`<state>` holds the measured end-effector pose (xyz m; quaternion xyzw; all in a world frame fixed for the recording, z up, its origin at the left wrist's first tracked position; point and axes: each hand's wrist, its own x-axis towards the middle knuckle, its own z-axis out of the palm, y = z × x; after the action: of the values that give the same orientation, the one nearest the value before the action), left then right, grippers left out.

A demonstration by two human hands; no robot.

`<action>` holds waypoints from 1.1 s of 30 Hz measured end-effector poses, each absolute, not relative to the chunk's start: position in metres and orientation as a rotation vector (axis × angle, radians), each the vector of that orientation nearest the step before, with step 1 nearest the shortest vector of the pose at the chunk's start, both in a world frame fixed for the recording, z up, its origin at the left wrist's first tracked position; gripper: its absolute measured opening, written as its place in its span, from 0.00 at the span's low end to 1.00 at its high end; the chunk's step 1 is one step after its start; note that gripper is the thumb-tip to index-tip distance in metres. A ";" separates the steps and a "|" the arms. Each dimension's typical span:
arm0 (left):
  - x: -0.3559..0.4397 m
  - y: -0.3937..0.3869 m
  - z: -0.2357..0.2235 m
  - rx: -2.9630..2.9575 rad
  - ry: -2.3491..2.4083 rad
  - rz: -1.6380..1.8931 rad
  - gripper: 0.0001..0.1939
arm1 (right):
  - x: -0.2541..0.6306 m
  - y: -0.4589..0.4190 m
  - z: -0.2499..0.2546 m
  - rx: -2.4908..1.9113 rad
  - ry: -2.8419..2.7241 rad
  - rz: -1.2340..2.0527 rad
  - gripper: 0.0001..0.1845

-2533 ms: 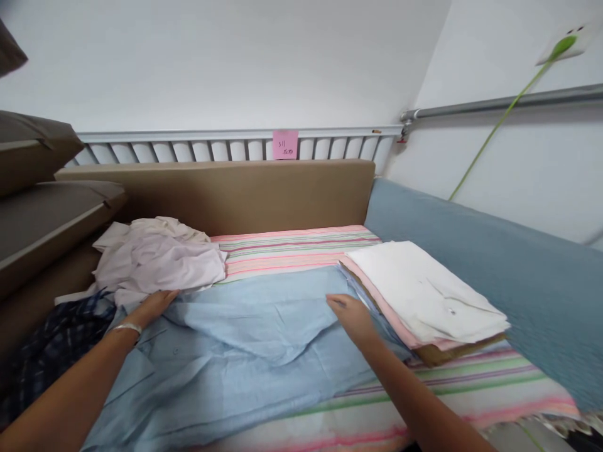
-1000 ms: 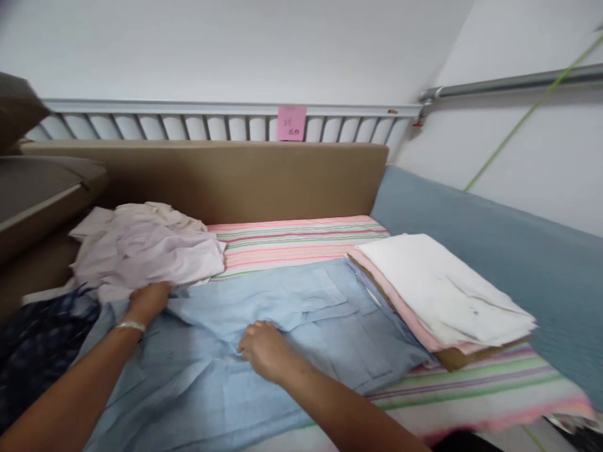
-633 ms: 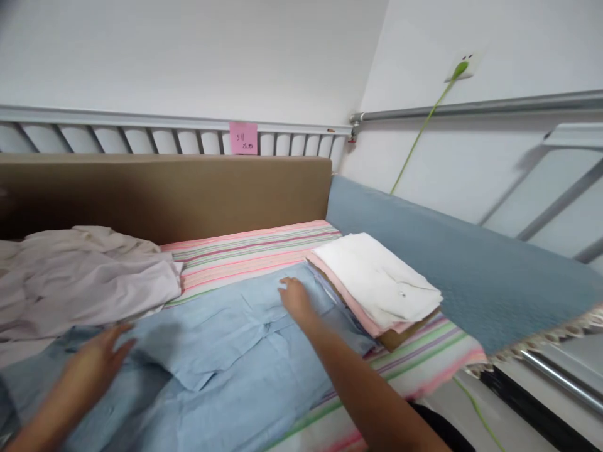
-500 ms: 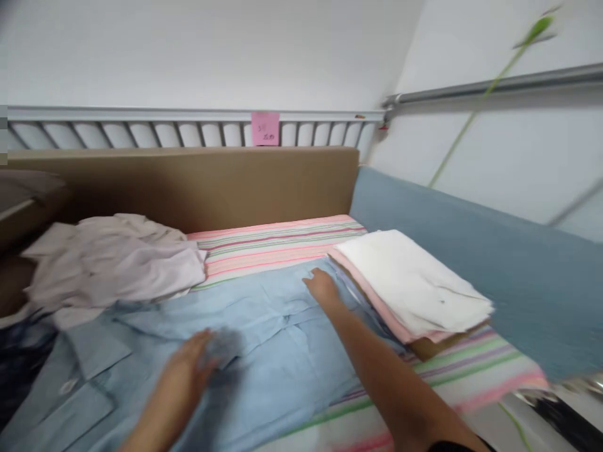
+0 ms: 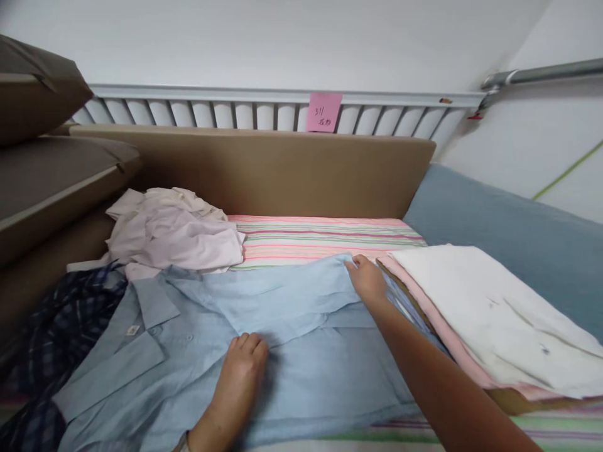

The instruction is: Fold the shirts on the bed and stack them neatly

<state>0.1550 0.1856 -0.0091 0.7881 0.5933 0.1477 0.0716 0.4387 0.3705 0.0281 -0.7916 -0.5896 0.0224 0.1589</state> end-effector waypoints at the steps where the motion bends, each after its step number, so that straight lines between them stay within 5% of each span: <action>1: 0.155 0.186 -0.008 2.366 1.763 0.449 0.10 | 0.438 0.368 0.027 -2.297 -1.674 0.083 0.20; 6: 0.146 0.188 -0.002 2.267 1.729 0.611 0.11 | 0.413 0.355 0.016 -2.377 -1.798 -0.003 0.27; 9: 0.139 0.189 -0.002 2.232 1.776 0.598 0.21 | 0.381 0.341 0.002 -1.959 -2.077 -0.216 0.27; 15: 0.135 0.191 -0.013 2.100 1.819 0.187 0.38 | 0.332 0.310 -0.048 -1.716 -2.373 0.025 0.25; 21: 0.134 0.198 -0.027 2.220 1.920 0.223 0.32 | 0.347 0.288 -0.023 -1.677 -2.258 0.188 0.24; 27: 0.147 0.204 -0.045 2.472 1.805 0.595 0.30 | 0.456 0.240 -0.017 -1.826 -1.656 0.000 0.19; 33: 0.161 0.198 -0.056 2.525 1.745 0.588 0.31 | 0.535 0.180 -0.009 -2.065 -1.204 0.211 0.21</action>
<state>0.1607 0.1985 -0.0555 0.8079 0.5584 0.1882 0.0079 0.5349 0.1801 -0.0089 -0.8020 -0.4675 0.0819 0.3627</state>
